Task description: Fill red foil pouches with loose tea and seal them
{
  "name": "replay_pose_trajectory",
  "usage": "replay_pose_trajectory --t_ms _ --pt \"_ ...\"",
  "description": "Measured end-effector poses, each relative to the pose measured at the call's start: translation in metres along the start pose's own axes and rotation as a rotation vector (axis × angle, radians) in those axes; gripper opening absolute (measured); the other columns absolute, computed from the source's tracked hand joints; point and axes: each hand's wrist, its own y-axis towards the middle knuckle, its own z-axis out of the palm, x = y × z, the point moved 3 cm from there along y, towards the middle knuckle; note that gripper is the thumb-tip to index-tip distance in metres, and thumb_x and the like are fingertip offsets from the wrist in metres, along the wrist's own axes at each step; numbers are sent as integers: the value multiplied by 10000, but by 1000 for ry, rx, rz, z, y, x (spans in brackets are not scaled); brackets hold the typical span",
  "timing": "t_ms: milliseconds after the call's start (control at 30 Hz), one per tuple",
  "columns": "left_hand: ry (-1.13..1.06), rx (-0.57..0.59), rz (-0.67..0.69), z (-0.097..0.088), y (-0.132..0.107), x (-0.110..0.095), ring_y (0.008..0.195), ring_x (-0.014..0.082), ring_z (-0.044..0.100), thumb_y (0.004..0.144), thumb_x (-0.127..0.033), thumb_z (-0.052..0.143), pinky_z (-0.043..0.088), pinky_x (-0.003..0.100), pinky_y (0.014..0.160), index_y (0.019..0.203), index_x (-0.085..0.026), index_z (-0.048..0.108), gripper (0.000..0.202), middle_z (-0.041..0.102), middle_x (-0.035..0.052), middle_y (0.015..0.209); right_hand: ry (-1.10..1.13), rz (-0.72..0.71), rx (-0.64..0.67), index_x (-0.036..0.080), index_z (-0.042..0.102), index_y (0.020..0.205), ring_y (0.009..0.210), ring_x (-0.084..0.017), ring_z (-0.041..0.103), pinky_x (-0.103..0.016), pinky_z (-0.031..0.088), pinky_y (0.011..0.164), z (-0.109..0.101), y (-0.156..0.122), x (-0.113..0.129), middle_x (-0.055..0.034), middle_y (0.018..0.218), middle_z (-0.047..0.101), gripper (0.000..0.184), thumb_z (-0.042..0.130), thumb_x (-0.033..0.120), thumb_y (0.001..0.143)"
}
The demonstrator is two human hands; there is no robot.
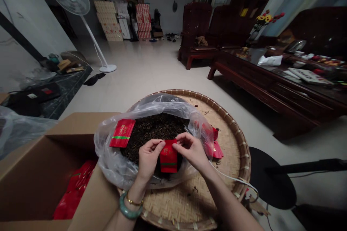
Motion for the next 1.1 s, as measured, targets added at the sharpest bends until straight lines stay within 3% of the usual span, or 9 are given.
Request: replay_pose_trajectory --t_ms 200,367,567,667,767,833,900,1000,1100 --pt "56 37 -11 1 -4 -5 609 140 608 624 -344 761 493 230 601 711 -146 696 226 694 19 676 22 112 -73 167 660 664 487 -108 504 -231 414 466 -7 -8 -6 1 571 624 221 736 373 640" --pt "55 106 -50 1 -4 -5 582 124 577 627 -365 760 468 217 576 660 -138 665 248 656 5 633 -13 94 14 165 685 659 535 -116 545 -231 441 509 -7 -6 -3 2 596 652 202 733 360 636" --pt "-62 364 -279 10 -10 2 693 163 639 587 -339 797 505 248 639 990 -133 655 474 700 48 807 -15 85 18 170 673 614 467 -102 508 -231 413 454 -3 -6 -12 19 554 596 206 709 366 666" --pt "20 368 -320 12 -13 8 583 137 601 559 -328 809 473 225 566 788 -106 668 348 675 18 665 -135 -51 -33 181 687 587 554 -117 529 -248 437 523 -2 -6 -16 14 585 588 189 720 346 673" --pt "39 320 -361 14 -15 12 505 116 567 534 -324 821 436 207 509 661 -102 649 309 649 -2 573 -256 -119 6 184 689 595 579 -127 535 -261 449 556 -4 -5 -15 12 575 575 211 691 349 726" --pt "-1 302 -411 14 -16 15 521 132 597 517 -331 833 460 220 523 684 -101 667 330 677 16 601 -335 -149 31 186 704 698 651 -149 577 -281 477 618 -11 -3 -14 -13 664 622 199 633 347 791" --pt "-51 291 -455 14 -16 16 568 160 639 511 -344 840 499 248 559 743 -100 691 368 713 48 667 -492 -200 -29 195 695 909 824 -195 607 -331 492 744 -24 -1 -15 -59 862 662 199 582 343 839" --pt "-96 277 -478 12 -15 17 598 174 664 518 -353 841 522 261 574 809 -94 710 410 734 80 723 -859 -223 -133 182 571 1188 1036 -277 550 -431 455 872 -42 1 -24 -134 1116 604 378 586 324 838" --pt "-108 265 -481 10 -14 18 593 166 663 517 -353 843 523 249 564 801 -92 714 406 738 85 726 -1064 -156 -66 131 485 1271 1041 -299 553 -437 464 851 -49 3 -42 -171 1129 591 490 604 275 819"
